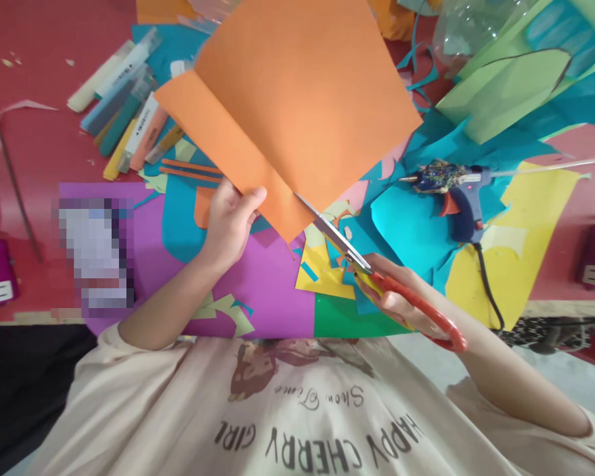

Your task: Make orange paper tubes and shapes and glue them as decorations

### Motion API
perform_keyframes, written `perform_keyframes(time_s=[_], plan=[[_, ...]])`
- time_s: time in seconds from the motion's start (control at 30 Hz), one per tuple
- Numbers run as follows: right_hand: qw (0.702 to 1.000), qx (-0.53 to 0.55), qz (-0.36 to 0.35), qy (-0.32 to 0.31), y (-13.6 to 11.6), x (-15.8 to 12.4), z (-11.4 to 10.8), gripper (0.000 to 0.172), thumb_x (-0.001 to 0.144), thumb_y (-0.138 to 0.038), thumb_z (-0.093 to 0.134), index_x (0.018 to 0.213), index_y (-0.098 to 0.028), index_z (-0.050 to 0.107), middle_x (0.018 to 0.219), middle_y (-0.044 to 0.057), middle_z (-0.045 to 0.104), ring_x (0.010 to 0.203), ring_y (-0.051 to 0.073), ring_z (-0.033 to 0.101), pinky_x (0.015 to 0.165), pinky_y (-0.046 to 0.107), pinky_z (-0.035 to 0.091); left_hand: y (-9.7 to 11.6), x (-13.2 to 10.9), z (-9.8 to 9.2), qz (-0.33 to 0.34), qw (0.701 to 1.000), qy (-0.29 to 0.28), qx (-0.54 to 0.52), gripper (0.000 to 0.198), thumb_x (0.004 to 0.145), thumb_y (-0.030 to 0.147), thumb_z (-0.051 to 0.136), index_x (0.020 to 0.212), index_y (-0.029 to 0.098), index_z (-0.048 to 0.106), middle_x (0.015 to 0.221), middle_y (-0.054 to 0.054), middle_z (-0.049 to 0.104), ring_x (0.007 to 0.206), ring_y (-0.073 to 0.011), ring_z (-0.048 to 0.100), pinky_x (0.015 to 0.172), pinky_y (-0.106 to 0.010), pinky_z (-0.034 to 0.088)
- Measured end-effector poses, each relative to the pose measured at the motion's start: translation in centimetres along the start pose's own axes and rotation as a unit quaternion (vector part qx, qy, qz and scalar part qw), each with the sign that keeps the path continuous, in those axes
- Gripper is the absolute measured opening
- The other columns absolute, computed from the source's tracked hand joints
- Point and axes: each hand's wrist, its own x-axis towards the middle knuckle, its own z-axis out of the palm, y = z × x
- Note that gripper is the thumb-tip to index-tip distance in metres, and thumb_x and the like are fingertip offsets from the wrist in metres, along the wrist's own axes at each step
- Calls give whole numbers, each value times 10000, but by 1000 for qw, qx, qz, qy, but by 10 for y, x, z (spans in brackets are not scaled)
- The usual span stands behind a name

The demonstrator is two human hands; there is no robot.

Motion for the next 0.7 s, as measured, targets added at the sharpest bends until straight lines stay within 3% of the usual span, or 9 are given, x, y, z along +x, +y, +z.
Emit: perform_keyframes(time_s=[0.23,0.4,0.7], plan=[[1000,13,-5,27,1,1,3,622,753,-772,527,976,-192,497,731,-32,403,566,71,320,430,213,241,4,0,1,18,1000,-12,-13,287,843,481,608,1005,244,596,1096,-48,661,1126,-266,637,921,-457,583],[1000,4,-10,19,3,2,2,681,743,-796,505,1048,-186,494,724,-34,407,570,80,331,437,218,253,2,0,0,18,999,-10,-24,308,841,465,621,1060,252,581,1089,-47,657,1133,-267,631,923,-454,579],[994,-93,-53,17,-5,6,1,656,776,-813,405,969,-193,490,710,-25,450,558,90,384,459,226,330,-2,0,-4,17,1000,4,-14,277,850,467,608,1016,247,578,1044,-43,642,1072,-262,647,809,-417,607]])
